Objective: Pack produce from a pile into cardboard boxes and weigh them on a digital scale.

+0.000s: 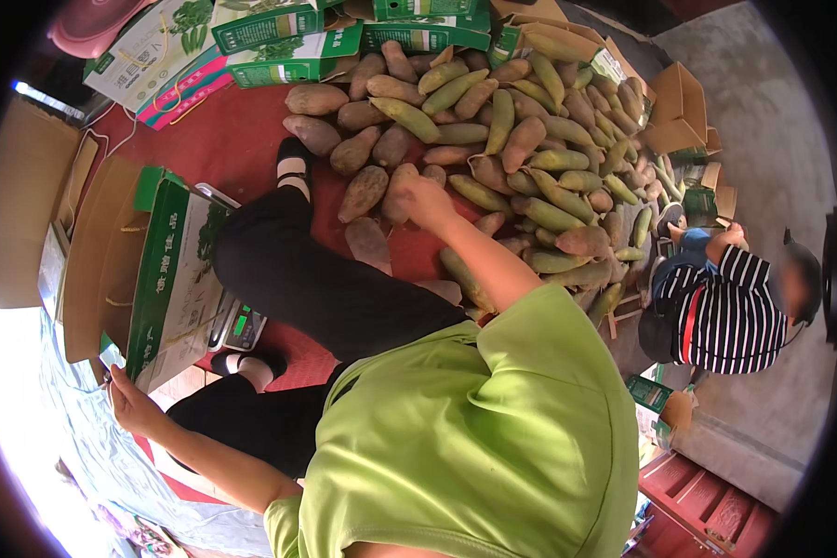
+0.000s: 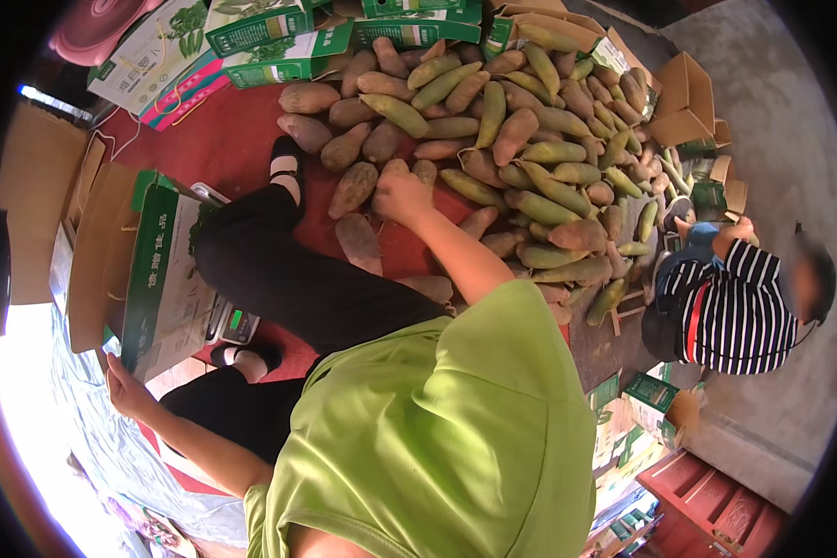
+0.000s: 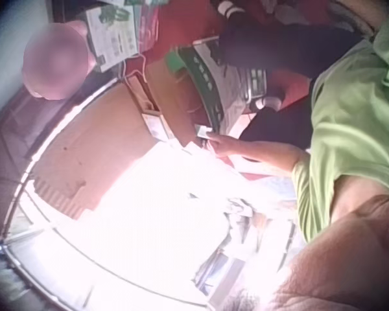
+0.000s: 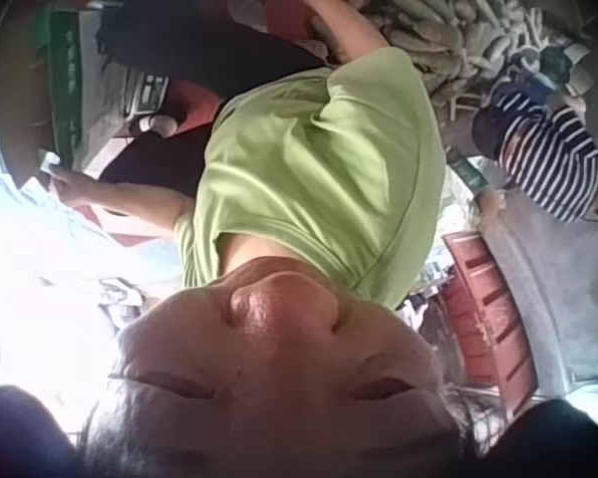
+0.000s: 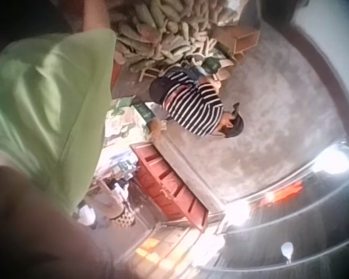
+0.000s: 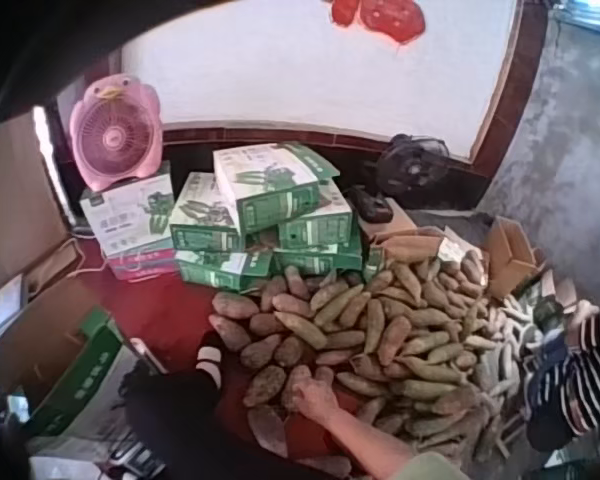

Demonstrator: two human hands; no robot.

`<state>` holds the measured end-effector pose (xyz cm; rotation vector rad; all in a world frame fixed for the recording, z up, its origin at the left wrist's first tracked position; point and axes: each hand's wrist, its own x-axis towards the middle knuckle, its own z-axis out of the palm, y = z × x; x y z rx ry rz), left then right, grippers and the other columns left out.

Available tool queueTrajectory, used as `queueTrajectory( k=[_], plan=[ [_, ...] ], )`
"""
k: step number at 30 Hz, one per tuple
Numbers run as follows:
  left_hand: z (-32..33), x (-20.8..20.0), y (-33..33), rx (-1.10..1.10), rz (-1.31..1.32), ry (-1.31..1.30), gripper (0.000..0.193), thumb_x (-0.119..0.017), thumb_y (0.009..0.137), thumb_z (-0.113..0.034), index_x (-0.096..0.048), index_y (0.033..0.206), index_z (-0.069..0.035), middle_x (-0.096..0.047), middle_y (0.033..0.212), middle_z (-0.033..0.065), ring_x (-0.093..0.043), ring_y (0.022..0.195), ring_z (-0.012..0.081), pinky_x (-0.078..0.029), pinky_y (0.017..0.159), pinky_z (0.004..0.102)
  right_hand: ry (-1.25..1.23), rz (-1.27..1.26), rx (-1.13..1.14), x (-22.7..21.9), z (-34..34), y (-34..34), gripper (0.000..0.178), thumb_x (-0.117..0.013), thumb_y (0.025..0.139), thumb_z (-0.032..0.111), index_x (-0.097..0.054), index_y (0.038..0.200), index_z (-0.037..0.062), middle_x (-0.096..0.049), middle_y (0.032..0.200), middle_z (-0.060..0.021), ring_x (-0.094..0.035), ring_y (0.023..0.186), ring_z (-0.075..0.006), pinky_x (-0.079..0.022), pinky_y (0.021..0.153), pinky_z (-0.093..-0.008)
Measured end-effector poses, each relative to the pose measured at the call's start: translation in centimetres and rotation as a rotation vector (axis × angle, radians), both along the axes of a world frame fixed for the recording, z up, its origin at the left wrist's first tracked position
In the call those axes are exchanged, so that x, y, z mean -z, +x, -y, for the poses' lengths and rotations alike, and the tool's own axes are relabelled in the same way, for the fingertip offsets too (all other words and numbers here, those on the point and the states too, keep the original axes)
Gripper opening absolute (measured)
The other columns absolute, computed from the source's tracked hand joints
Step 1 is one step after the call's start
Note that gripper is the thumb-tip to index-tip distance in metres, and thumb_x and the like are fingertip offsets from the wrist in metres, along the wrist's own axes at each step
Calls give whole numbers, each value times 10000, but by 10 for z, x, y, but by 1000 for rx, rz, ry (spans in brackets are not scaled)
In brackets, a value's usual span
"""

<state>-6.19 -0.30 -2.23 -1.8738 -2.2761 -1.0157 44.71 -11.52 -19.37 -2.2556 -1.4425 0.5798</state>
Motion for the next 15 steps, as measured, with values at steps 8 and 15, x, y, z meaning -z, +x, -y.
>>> queueTrajectory(
  k=[8,15],
  plan=[
    [-1,0,7,-91,-2,19,448,-493,895,-490,-710,870,-99,-679,832,18,-624,777,162,-466,711,300,-685,428,215,22,147,93,270,-553,790,159,-584,1058,143,-550,1154,-67,-491,1131,-249,-426,870,-450],
    [-2,-2,9,-108,-9,-14,468,-480,892,-514,-712,856,-109,-680,805,8,-628,786,164,-472,700,304,-916,671,266,-28,206,156,286,-572,825,219,-563,1105,164,-502,1177,-42,-414,1164,-222,-382,880,-492]
  ],
)
